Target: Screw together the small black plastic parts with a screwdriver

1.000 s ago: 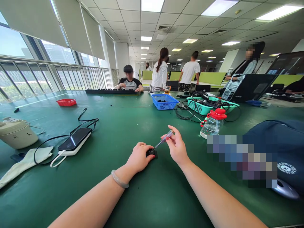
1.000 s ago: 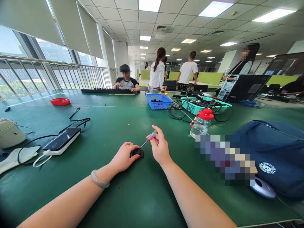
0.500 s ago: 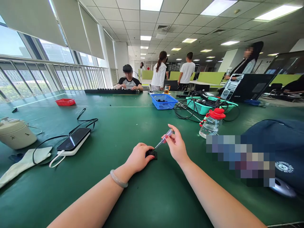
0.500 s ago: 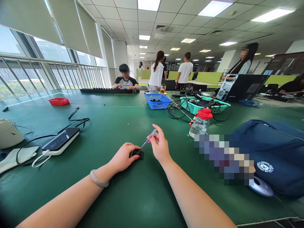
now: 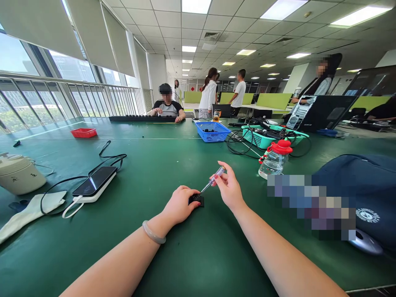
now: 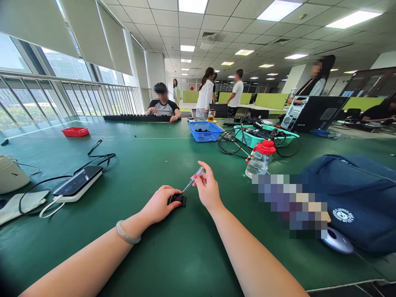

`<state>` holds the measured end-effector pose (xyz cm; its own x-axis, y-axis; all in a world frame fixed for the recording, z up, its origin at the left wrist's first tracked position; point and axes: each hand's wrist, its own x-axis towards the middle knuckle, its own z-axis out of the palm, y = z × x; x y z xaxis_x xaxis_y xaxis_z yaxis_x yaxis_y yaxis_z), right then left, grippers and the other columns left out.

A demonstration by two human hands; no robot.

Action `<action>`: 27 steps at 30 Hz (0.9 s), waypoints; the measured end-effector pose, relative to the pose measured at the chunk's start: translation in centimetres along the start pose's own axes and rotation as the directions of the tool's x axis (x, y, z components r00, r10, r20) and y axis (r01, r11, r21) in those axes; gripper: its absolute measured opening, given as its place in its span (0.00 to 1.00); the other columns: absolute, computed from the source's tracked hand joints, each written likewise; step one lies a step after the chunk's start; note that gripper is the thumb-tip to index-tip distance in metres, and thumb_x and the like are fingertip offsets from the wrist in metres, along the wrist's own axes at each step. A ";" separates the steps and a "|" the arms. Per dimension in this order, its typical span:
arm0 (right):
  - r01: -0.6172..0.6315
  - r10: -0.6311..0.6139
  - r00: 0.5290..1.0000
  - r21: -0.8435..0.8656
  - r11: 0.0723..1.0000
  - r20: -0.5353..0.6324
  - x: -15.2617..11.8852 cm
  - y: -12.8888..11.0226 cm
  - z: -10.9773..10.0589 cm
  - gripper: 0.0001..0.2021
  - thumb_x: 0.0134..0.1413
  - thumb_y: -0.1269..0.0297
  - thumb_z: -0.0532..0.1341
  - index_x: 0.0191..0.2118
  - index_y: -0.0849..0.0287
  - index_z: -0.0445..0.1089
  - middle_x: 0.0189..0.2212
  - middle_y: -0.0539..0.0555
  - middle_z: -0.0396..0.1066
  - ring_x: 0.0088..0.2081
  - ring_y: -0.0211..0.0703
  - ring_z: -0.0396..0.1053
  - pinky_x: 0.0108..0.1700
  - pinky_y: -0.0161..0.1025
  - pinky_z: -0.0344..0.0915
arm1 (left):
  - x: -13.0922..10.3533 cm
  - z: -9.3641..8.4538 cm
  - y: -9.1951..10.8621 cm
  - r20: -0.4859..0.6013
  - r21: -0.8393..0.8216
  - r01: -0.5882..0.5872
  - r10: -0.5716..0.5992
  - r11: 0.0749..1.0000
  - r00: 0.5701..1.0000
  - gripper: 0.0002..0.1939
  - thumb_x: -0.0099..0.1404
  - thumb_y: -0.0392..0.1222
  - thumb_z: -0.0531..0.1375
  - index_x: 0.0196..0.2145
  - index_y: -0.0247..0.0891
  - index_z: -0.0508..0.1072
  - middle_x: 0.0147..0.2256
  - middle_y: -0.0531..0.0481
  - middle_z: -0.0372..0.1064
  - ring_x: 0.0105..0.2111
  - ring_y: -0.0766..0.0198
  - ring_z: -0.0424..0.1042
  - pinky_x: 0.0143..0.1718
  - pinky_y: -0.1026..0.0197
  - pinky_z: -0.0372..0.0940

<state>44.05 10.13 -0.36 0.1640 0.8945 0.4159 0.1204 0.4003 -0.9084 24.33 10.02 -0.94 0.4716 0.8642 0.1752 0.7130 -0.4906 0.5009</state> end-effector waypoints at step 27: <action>-0.053 0.053 0.998 -0.020 0.998 0.016 0.1 -0.5 -0.2 0.29 0.55 0.49 0.60 0.60 0.53 0.59 0.32 0.50 0.76 0.28 0.41 0.72 0.42 0.49 0.70 | 0.0 -0.1 0.1 0.013 0.001 -0.023 0.023 1.000 1.000 0.17 0.65 0.42 0.62 0.52 0.42 0.77 0.45 0.44 0.77 0.52 0.51 0.69 0.58 0.49 0.64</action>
<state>44.18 10.00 0.15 0.1546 0.9175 0.3666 0.1315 0.3486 -0.9280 24.31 9.99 -0.84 0.4940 0.8515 0.1757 0.7027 -0.5101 0.4960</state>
